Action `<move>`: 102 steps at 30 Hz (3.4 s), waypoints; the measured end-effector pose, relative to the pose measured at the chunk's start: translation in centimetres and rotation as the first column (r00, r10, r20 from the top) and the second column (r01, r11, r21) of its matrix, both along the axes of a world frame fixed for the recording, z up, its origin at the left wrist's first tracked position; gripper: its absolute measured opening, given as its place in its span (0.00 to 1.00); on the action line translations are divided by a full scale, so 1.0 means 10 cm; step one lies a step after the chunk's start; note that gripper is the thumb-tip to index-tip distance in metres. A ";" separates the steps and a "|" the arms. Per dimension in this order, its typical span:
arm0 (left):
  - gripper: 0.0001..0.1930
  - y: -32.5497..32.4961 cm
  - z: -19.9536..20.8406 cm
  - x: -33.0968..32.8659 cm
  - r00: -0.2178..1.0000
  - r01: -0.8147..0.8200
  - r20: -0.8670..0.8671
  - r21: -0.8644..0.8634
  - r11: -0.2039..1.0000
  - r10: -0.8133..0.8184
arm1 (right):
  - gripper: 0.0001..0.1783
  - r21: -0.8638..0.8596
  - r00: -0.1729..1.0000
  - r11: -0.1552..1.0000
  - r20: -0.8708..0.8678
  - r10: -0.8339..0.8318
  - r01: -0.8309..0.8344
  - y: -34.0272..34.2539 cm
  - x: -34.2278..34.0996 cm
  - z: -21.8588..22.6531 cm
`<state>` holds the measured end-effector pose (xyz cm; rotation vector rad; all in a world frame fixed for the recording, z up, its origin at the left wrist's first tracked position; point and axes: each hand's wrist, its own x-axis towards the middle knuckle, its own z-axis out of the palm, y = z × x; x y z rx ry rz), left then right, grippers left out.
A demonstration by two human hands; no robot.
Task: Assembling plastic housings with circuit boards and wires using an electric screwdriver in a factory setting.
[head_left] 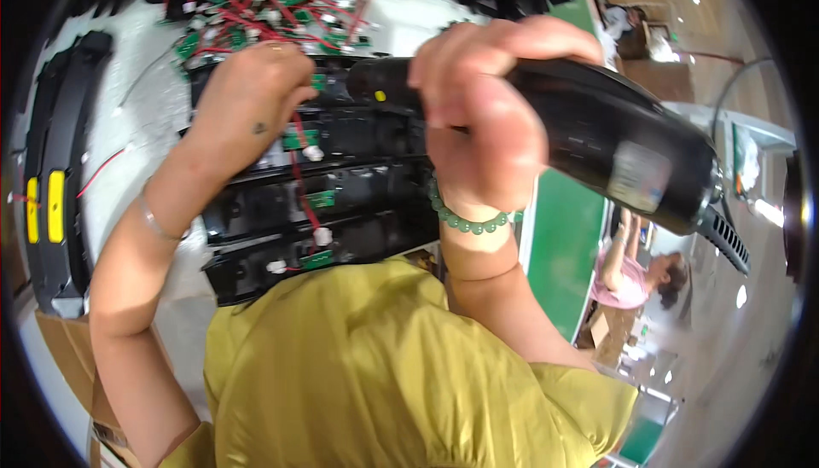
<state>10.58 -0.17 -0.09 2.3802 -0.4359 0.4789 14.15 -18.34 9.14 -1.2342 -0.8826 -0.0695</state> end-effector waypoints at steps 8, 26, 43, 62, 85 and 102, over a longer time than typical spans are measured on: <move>0.05 -0.04 -0.04 0.06 0.999 0.029 0.039 0.005 1.000 -0.029 | 0.15 0.095 0.874 0.869 -0.053 -0.483 0.486 -1.12 0.11 0.02; 0.06 -0.33 0.47 0.01 0.978 0.189 0.121 -0.163 0.968 -0.171 | 0.14 0.149 0.854 0.843 -0.165 -0.494 0.517 -1.43 -0.30 0.02; 0.09 -0.78 0.39 -0.15 0.961 0.274 0.089 -0.396 0.876 -0.261 | 0.17 0.436 0.999 0.899 -0.029 -0.020 0.031 -0.97 -0.54 0.36; 0.08 -0.63 0.48 -0.27 0.937 0.291 0.200 0.013 0.957 -0.287 | 0.14 0.323 0.998 0.945 0.009 0.055 -0.055 -0.81 -0.53 0.37; 0.10 0.17 0.11 -0.03 0.988 -0.099 0.130 0.119 0.988 0.083 | 0.20 0.247 0.982 0.957 -0.075 0.173 -0.150 0.34 0.10 -0.09; 0.10 0.08 -0.01 0.01 0.983 -0.169 0.099 0.119 0.979 0.157 | 0.13 -0.101 0.996 0.995 -0.086 -0.036 0.027 0.53 -0.02 0.00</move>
